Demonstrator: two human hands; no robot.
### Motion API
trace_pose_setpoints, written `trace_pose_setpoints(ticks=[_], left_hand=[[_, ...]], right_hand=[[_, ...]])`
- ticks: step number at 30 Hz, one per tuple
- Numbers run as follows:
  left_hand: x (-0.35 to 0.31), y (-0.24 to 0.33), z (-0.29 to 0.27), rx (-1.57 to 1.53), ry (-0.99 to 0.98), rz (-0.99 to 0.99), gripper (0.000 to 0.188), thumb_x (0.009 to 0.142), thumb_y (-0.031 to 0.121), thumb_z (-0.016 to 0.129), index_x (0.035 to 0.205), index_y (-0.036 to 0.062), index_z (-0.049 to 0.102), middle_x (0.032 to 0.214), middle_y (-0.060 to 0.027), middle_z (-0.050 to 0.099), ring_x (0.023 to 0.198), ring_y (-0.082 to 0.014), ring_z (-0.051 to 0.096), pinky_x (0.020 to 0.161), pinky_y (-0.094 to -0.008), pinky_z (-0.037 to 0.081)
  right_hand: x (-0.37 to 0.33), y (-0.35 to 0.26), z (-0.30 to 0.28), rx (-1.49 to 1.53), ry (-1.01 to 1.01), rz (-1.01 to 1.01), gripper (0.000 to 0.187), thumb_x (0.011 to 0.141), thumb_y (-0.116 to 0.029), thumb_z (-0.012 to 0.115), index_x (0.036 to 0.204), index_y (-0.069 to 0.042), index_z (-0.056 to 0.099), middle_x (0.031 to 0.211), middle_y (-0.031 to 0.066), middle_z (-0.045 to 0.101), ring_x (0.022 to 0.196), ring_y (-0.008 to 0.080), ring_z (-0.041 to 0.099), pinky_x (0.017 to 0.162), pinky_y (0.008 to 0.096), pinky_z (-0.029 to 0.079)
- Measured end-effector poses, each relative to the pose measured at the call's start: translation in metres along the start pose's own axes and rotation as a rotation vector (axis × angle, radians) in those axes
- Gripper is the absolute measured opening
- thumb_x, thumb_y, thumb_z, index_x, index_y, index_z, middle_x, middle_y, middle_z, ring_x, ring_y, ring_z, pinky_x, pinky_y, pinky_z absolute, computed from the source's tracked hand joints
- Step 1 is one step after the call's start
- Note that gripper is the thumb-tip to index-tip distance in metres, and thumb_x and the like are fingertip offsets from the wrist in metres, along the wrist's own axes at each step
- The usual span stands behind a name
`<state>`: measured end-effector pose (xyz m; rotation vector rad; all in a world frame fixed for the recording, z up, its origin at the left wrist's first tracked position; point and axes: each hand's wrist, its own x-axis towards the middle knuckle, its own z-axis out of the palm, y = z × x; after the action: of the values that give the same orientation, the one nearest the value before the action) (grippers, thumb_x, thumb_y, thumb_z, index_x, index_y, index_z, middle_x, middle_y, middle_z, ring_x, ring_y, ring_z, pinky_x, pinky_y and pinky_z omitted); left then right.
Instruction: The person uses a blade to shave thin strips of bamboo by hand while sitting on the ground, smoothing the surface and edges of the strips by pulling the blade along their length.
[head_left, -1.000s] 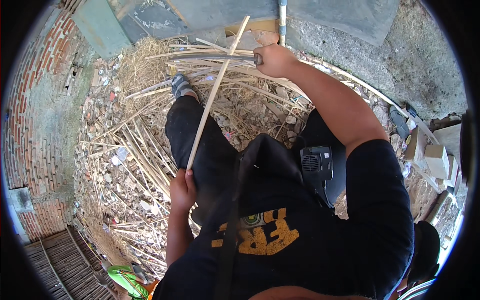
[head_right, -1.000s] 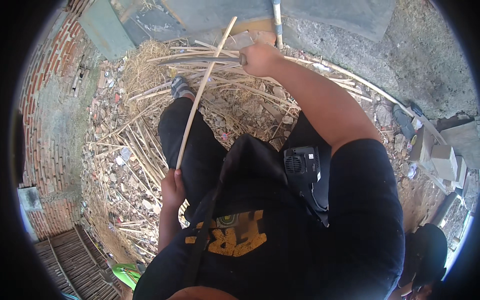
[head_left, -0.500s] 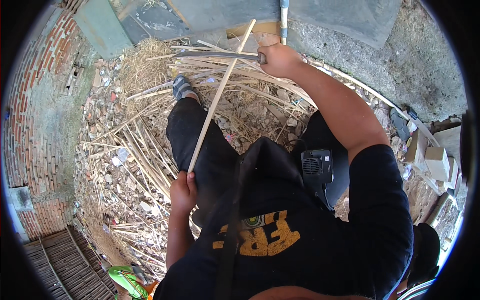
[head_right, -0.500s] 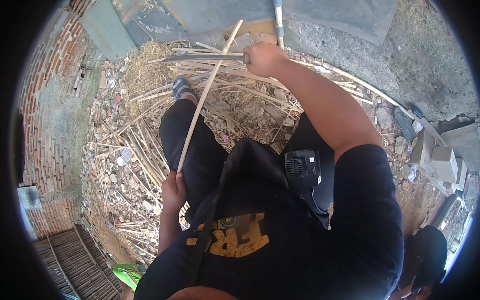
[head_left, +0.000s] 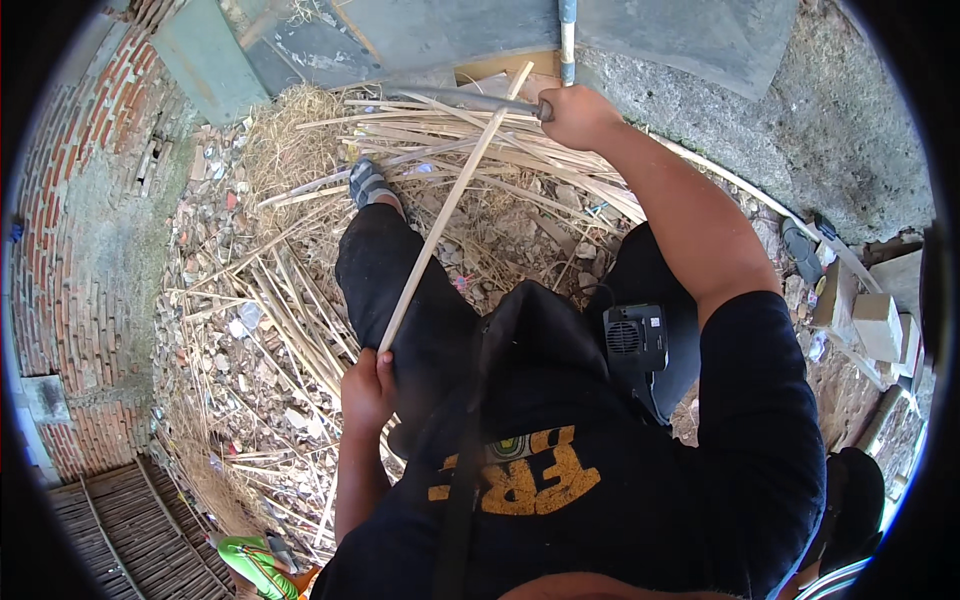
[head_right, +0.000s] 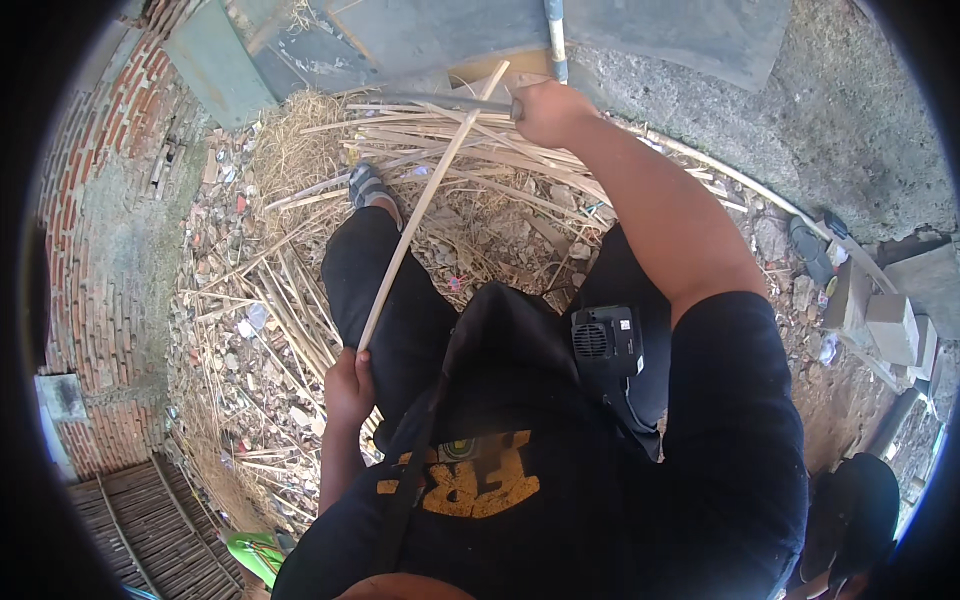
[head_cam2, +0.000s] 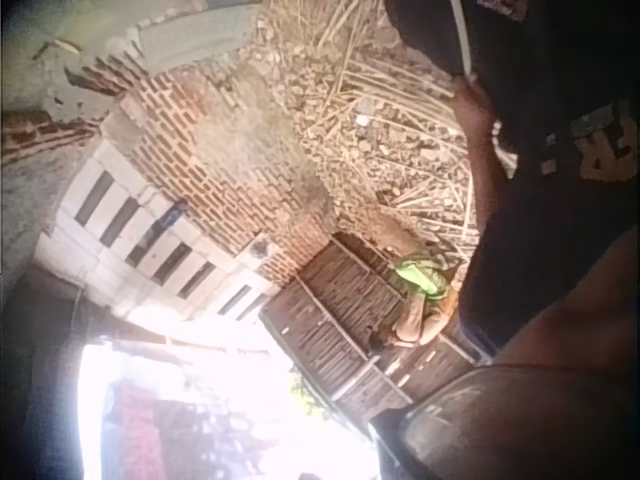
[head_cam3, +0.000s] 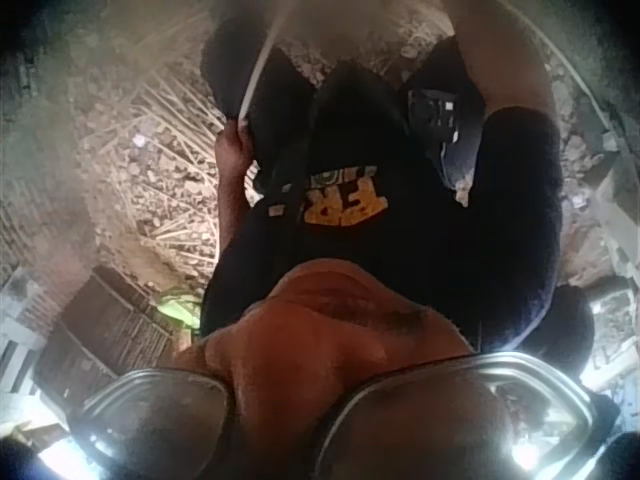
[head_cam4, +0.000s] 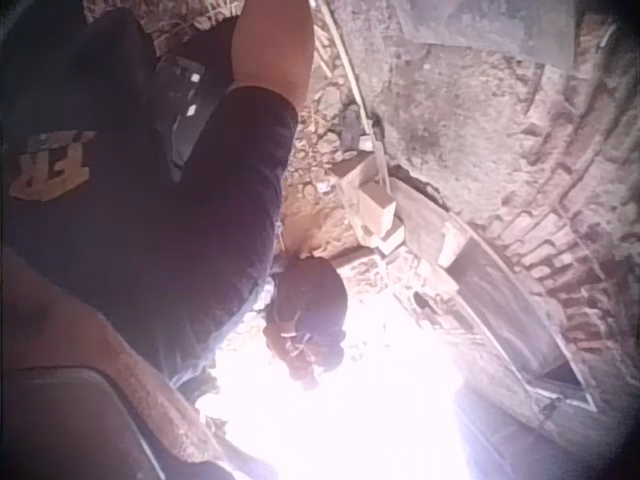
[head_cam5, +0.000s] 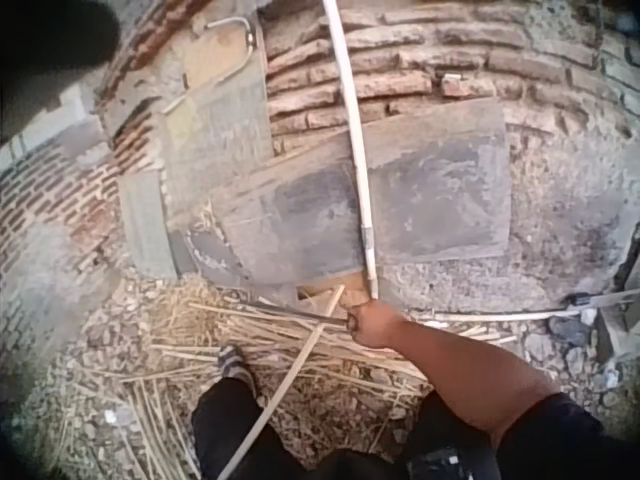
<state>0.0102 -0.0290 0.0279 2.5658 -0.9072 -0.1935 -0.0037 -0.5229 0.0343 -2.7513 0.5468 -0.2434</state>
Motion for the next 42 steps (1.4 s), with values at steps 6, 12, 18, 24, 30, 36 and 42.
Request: trace_pose_setpoints(ticks=[6, 12, 18, 24, 30, 36, 42], left_hand=[[0.002, 0.004, 0.006, -0.102, -0.017, -0.051, 0.037, 0.103, 0.028, 0.049, 0.077, 0.0021, 0.049, 0.059, -0.024, 0.054, 0.057, -0.0477, 0.055, 0.052, -0.0509, 0.04], [0.006, 0.0, 0.002, -0.23, -0.063, -0.07, 0.04, 0.105, 0.03, 0.047, 0.077, 0.0008, 0.05, 0.058, -0.0224, 0.052, 0.055, -0.0439, 0.055, 0.051, -0.0461, 0.04], [0.005, 0.009, 0.002, -0.091, -0.051, -0.074, 0.039, 0.104, 0.03, 0.047, 0.078, 0.0011, 0.048, 0.06, -0.0235, 0.053, 0.059, -0.0469, 0.056, 0.052, -0.0493, 0.04], [0.001, 0.001, 0.004, -0.126, -0.038, -0.093, 0.037, 0.104, 0.03, 0.048, 0.079, 0.0023, 0.049, 0.061, -0.0235, 0.055, 0.061, -0.0478, 0.057, 0.053, -0.0504, 0.041], [0.002, 0.003, 0.006, -0.126, 0.011, -0.073, 0.036, 0.103, 0.03, 0.049, 0.079, 0.0023, 0.049, 0.061, -0.0232, 0.055, 0.061, -0.0476, 0.058, 0.053, -0.0497, 0.042], [-0.001, 0.002, 0.004, -0.036, 0.026, -0.05, 0.035, 0.102, 0.029, 0.051, 0.079, 0.0027, 0.05, 0.059, -0.023, 0.055, 0.059, -0.0472, 0.057, 0.052, -0.0503, 0.041], [-0.001, 0.004, 0.005, -0.001, 0.032, -0.023, 0.035, 0.102, 0.028, 0.05, 0.078, 0.0032, 0.05, 0.058, -0.0229, 0.054, 0.058, -0.0469, 0.057, 0.051, -0.0505, 0.041]], right_hand=[[-0.033, -0.07, -0.024, -0.109, -0.277, -0.193, 0.019, 0.081, -0.02, 0.062, 0.098, -0.015, 0.068, 0.091, 0.0115, 0.072, 0.092, 0.0303, 0.07, 0.08, 0.0466, 0.057], [-0.035, -0.076, -0.026, -0.062, -0.236, -0.26, 0.016, 0.078, -0.018, 0.065, 0.093, -0.015, 0.069, 0.087, 0.0091, 0.072, 0.088, 0.0296, 0.07, 0.076, 0.0456, 0.056], [-0.013, -0.038, -0.021, -0.095, -0.207, -0.069, 0.018, 0.078, -0.019, 0.065, 0.095, -0.014, 0.07, 0.093, 0.0093, 0.072, 0.093, 0.0287, 0.07, 0.08, 0.0446, 0.057], [-0.029, -0.069, -0.03, -0.132, -0.256, -0.18, 0.016, 0.082, -0.017, 0.063, 0.096, -0.014, 0.07, 0.095, 0.0092, 0.072, 0.094, 0.0275, 0.07, 0.079, 0.0443, 0.057], [-0.003, -0.023, -0.017, -0.02, -0.139, -0.016, 0.022, 0.083, -0.018, 0.059, 0.101, -0.011, 0.07, 0.101, 0.0138, 0.072, 0.099, 0.0322, 0.069, 0.09, 0.0446, 0.055], [-0.006, -0.002, -0.006, 0.034, -0.003, -0.11, 0.025, 0.079, -0.019, 0.065, 0.101, -0.008, 0.069, 0.091, 0.0168, 0.072, 0.086, 0.0353, 0.069, 0.079, 0.0465, 0.056], [-0.034, -0.067, -0.01, -0.063, -0.253, -0.281, 0.023, 0.077, -0.019, 0.066, 0.099, -0.011, 0.07, 0.091, 0.0155, 0.072, 0.085, 0.0334, 0.07, 0.078, 0.0475, 0.056]])
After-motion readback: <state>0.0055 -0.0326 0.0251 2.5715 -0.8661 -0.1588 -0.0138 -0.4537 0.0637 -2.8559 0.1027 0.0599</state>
